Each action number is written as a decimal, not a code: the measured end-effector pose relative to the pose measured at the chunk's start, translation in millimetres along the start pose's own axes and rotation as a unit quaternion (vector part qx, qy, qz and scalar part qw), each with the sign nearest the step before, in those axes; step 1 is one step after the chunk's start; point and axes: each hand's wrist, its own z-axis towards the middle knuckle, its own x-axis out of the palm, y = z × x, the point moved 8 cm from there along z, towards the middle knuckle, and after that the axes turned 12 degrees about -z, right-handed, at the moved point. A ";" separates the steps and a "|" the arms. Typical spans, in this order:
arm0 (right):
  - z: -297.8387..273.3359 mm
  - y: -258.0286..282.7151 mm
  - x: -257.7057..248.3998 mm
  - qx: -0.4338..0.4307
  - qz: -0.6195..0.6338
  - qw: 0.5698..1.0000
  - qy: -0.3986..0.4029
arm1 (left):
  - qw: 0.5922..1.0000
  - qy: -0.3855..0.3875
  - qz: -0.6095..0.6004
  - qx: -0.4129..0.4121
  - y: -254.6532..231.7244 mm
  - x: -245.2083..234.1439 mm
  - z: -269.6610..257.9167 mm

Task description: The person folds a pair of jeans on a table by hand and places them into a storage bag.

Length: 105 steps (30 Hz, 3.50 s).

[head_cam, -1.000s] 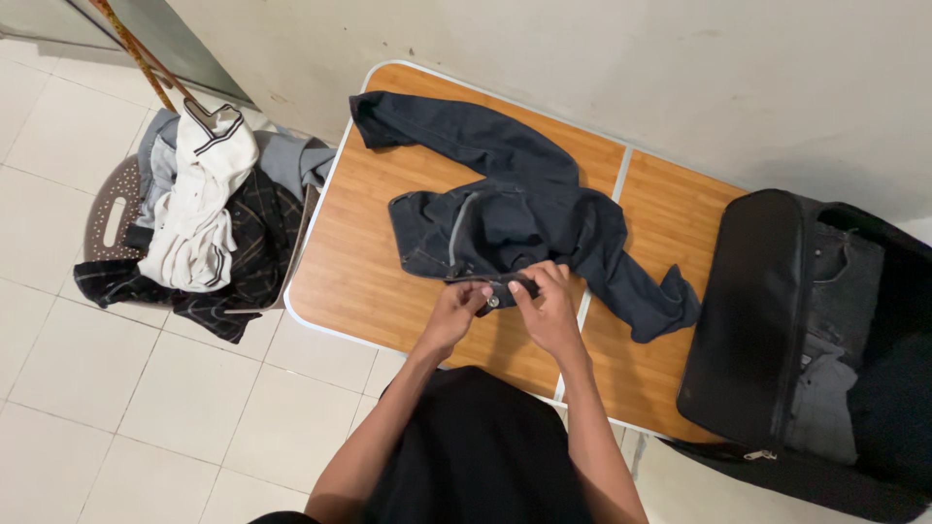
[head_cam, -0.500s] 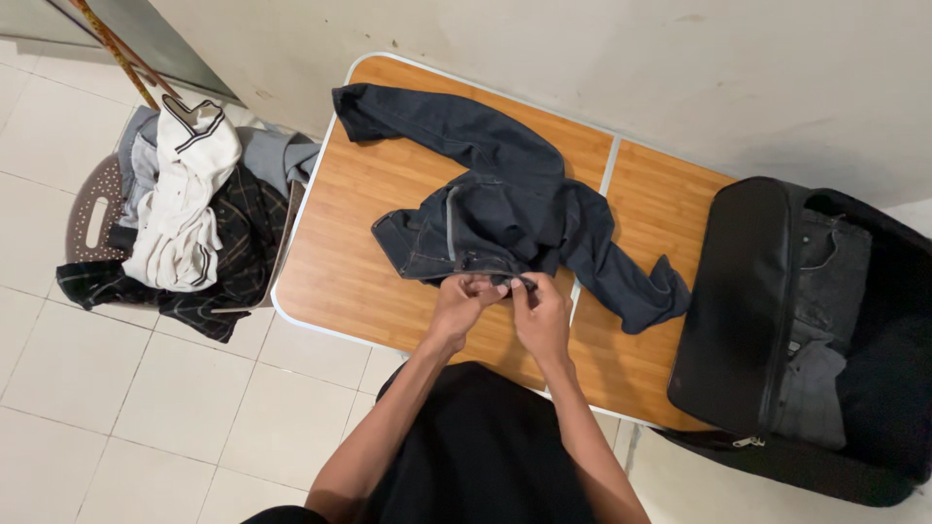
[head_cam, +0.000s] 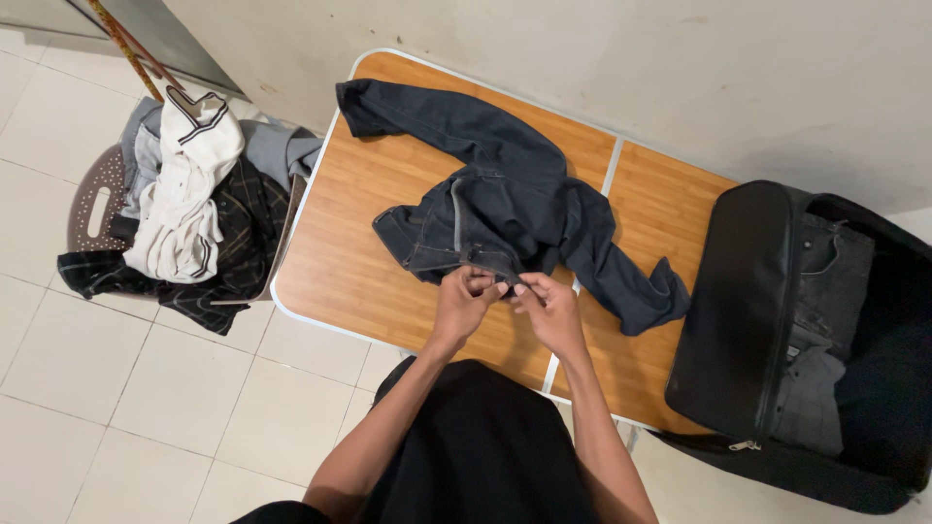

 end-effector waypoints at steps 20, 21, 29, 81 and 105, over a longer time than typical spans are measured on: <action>-15.5 -17.0 13.1 -0.060 0.014 0.983 -0.172 | 1.000 -0.002 0.006 0.016 1.4 3.9 -11.5; -17.6 -12.3 15.7 -0.061 0.014 0.983 -0.171 | 0.995 -0.037 0.093 0.017 -0.8 -0.1 -11.3; -32.5 34.0 9.2 -0.114 -0.148 0.958 -0.219 | 0.997 -0.053 -0.051 -0.005 66.8 -26.1 6.7; 14.6 -45.4 58.9 -0.007 -0.153 0.985 0.085 | 0.948 -0.069 -0.293 -0.106 80.8 -85.0 11.9; 129.2 -37.3 -119.4 -0.035 -0.417 0.880 -0.225 | 0.967 -0.071 -0.247 -0.001 -97.2 -168.4 130.7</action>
